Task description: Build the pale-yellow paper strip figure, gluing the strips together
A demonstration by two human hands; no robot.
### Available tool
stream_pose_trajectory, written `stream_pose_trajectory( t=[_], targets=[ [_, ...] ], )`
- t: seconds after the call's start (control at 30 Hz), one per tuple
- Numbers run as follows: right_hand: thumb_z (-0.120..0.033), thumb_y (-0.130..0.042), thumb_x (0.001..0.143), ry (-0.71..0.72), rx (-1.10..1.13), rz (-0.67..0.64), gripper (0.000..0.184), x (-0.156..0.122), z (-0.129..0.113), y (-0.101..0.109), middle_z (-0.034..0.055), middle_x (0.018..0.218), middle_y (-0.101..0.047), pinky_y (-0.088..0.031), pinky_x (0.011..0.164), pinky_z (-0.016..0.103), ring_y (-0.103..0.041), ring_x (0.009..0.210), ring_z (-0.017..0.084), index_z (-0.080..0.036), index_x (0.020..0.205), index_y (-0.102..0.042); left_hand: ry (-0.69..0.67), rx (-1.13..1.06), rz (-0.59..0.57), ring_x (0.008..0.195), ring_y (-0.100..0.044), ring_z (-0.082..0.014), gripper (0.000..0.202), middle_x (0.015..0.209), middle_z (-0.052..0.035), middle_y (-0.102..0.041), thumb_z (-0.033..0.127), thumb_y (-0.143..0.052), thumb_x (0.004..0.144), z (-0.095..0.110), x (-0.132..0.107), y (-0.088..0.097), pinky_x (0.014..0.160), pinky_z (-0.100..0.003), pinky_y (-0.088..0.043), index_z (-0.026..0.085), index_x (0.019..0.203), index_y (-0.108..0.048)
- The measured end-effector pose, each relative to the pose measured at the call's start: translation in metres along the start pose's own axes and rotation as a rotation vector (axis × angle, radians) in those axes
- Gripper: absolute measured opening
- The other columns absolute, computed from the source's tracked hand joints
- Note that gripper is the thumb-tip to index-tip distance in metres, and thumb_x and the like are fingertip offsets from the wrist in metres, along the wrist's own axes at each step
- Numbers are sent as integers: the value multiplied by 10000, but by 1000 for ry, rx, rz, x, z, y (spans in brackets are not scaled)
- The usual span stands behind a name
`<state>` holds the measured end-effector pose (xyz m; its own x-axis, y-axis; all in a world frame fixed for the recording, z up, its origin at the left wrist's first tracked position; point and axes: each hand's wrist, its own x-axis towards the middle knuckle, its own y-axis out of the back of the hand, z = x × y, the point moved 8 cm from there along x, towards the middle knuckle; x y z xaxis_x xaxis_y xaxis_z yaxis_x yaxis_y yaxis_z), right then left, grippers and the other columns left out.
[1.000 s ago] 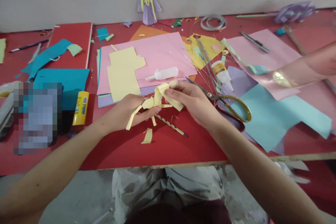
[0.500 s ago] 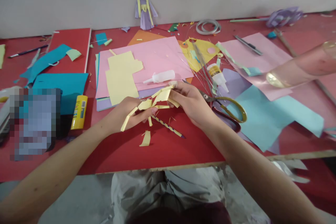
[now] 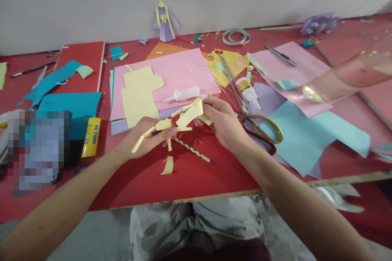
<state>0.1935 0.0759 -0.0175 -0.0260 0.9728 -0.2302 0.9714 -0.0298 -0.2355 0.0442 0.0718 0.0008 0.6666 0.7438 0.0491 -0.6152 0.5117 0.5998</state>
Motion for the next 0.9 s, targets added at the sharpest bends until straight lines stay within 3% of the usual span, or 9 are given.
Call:
stream_pose_trajectory(
  t=[0.37, 0.63, 0.9],
  targets=[
    [-258, -627, 820, 171, 94, 37, 171, 0, -16, 7, -22, 632, -432, -408, 568, 282, -407, 542, 103, -220, 661, -577, 46, -114, 10, 505, -537, -77, 355, 522, 23, -562, 375, -490, 934, -3, 1, 1, 520, -197, -408, 151, 683, -604],
    [-351, -648, 828, 224, -160, 133, 141, 2, -14, 16, -13, 692, -523, -364, 543, 280, -451, 574, 115, -233, 754, -625, 168, -424, 20, 481, -554, -75, 332, 492, 24, -565, 382, -526, 912, -8, -1, 3, 497, -184, -433, 145, 707, -637],
    [-373, -669, 817, 242, -211, 132, 111, 2, -14, 17, 1, 789, -583, -406, 565, 275, -501, 641, 125, -263, 822, -677, 204, -523, 70, 471, -540, -60, 328, 490, 35, -550, 399, -551, 899, -14, -1, 5, 481, -171, -413, 155, 698, -640]
  ],
)
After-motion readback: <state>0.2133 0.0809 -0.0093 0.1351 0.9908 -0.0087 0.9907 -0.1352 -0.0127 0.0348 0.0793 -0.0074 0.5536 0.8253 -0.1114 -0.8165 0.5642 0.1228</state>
